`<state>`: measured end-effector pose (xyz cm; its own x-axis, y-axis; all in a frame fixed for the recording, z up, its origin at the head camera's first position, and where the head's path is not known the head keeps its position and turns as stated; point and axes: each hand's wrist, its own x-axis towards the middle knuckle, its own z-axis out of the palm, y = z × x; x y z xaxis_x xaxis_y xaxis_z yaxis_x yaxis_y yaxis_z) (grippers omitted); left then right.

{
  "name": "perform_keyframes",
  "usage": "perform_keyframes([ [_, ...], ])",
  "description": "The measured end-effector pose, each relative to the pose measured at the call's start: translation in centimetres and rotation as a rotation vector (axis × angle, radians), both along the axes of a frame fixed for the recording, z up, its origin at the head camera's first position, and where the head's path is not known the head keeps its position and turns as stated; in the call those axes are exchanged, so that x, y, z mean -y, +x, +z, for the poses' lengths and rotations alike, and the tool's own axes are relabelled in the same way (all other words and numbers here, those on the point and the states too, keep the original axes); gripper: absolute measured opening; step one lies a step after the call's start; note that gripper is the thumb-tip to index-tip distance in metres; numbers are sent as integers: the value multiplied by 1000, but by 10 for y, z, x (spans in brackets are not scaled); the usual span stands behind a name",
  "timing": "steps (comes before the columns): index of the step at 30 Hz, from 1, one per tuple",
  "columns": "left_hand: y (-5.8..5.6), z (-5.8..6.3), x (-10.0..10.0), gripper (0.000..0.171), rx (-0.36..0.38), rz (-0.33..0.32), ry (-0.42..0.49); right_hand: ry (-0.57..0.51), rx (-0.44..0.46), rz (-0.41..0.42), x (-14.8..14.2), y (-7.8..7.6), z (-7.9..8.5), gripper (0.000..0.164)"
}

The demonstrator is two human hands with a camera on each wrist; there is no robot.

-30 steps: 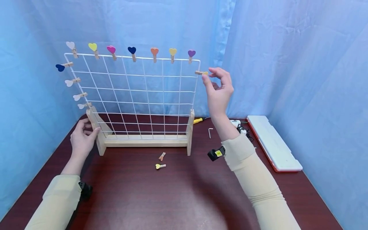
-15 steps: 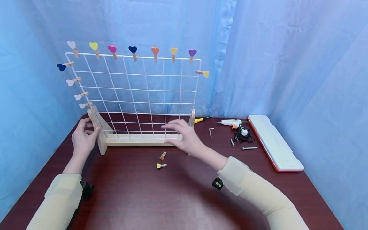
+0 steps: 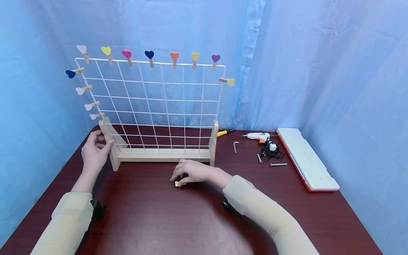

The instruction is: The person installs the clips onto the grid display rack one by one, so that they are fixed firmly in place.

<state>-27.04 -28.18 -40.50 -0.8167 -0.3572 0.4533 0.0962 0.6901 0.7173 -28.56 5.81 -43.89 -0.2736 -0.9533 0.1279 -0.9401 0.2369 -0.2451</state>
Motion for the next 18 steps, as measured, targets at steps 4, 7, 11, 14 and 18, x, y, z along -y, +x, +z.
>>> perform_keyframes([
  [4, 0, 0, -1, 45, -11, 0, 1, 26, 13, 10, 3, -2, -5, 18],
  [7, 0, 1, -1, 45, -18, -1, 3, 33, 27, -16, 4, -2, -5, 13],
  [11, 1, 2, -2, 45, -12, -3, 7, 53, 97, -65, 0, 0, -1, 8],
  [14, 1, 2, -3, 45, -7, -3, 11, 40, 182, -80, -5, 4, 6, 8],
  [18, 1, 1, -2, 46, -7, 1, 5, -38, 275, -103, -16, 10, 20, 7],
])
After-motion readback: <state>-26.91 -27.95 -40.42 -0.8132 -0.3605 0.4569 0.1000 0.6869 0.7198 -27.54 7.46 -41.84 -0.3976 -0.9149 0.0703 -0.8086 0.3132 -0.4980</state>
